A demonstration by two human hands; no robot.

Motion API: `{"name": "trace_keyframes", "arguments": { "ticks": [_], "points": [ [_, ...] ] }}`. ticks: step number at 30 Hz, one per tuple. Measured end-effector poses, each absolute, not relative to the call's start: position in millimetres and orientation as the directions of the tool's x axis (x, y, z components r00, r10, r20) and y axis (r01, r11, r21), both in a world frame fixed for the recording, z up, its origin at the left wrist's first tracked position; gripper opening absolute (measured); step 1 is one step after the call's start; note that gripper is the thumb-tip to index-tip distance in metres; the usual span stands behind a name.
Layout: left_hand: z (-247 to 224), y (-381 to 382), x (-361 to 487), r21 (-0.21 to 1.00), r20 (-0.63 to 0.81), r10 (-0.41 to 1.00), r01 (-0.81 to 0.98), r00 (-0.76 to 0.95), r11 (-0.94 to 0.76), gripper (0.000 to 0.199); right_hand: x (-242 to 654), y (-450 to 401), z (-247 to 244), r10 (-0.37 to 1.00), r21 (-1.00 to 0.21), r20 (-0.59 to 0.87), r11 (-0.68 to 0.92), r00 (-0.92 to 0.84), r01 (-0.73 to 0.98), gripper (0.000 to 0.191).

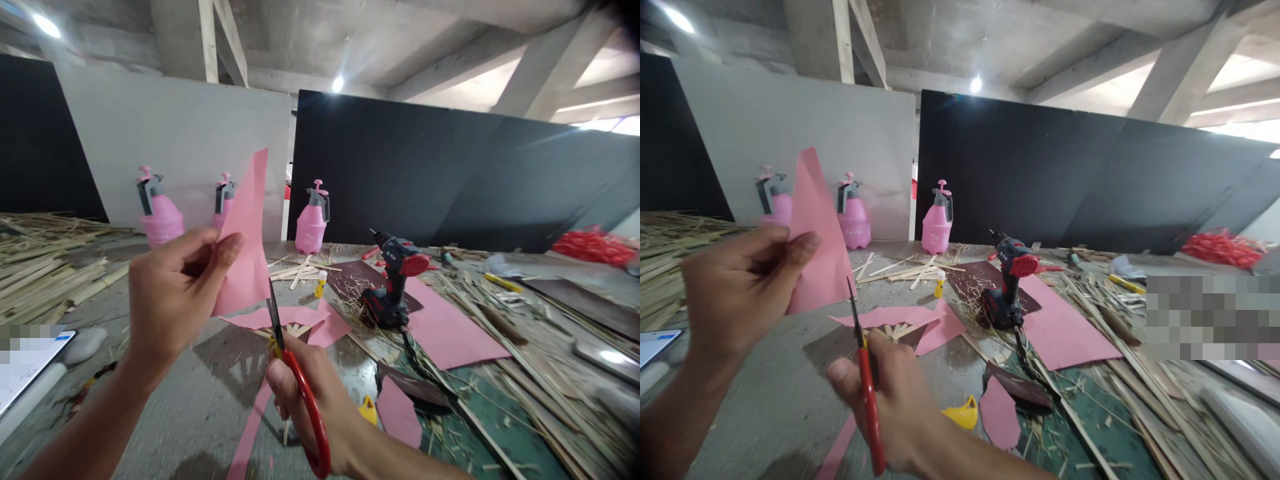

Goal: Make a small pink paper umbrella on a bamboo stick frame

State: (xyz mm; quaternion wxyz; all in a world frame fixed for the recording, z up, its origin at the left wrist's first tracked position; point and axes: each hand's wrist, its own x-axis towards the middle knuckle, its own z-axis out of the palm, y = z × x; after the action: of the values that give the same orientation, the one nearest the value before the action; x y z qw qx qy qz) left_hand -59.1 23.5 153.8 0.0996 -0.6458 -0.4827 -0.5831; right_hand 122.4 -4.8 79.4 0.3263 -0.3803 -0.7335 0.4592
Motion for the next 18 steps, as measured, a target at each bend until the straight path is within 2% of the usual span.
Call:
{"name": "trace_keyframes", "arguments": {
  "ticks": [10,18],
  "points": [
    [152.7,24.3,-57.6,0.411,0.858,0.498,0.752,-0.127,-0.516,0.031,121.6,-2.3,74.1,0.866,-0.931,0.143,0.282,-0.479,0.232,0.059],
    [152.1,24.4,-57.0,0.437,0.841,0.524,0.743,-0.138,-0.506,0.027,121.4,0.6,71.5,0.868,-0.940,0.106,0.246,-0.485,0.235,0.055]
  ]
}}
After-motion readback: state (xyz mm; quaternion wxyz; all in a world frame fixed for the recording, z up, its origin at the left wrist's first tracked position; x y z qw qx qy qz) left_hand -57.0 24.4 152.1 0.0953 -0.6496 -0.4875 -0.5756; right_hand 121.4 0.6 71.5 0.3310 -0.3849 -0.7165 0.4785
